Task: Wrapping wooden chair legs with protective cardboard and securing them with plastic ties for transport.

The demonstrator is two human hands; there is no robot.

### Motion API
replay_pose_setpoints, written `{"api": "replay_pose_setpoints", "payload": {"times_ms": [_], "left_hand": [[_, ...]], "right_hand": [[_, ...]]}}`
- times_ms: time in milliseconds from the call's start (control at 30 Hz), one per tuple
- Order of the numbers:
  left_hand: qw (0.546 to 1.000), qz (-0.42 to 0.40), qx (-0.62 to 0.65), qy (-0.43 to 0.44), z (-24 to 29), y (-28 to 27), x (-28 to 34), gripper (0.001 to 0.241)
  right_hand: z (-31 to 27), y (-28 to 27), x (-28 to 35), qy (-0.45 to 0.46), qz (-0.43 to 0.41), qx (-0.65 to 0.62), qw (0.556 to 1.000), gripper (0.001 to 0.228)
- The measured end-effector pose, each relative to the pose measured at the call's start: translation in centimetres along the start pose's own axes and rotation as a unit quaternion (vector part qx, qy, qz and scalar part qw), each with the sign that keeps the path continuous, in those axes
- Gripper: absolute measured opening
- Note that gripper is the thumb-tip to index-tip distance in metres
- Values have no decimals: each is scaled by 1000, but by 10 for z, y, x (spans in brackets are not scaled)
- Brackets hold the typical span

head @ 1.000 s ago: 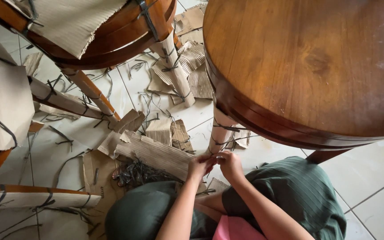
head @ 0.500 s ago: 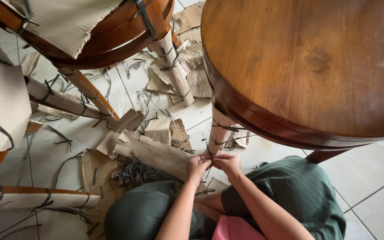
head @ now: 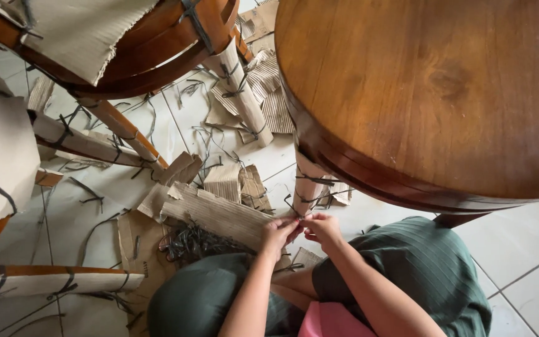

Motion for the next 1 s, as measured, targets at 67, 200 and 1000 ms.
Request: {"api": "replay_pose_setpoints", "payload": {"times_ms": [67,200,1000], "left_hand": [[996,-53,49,-53,-30,-2,-27,31],[989,-87,88,-86,-35,-2,-37,37],[991,42,-129,-7,-18,-3,-34,16]], "right_hand": [[4,-2,-10,-105,-9,87,991,20],[-4,-8,-12,-194,2,249,949,18],[14,-24,-30,-120,0,441,890,13]]}}
Point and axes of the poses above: each hand's wrist, its own x-axis away from the middle knuckle, its own y-axis out of the palm, z = x × y, the point moved 1 cm from there along -x, towards the middle knuckle, and after that the axes turned 13 degrees about -x, right-handed, at the moved point
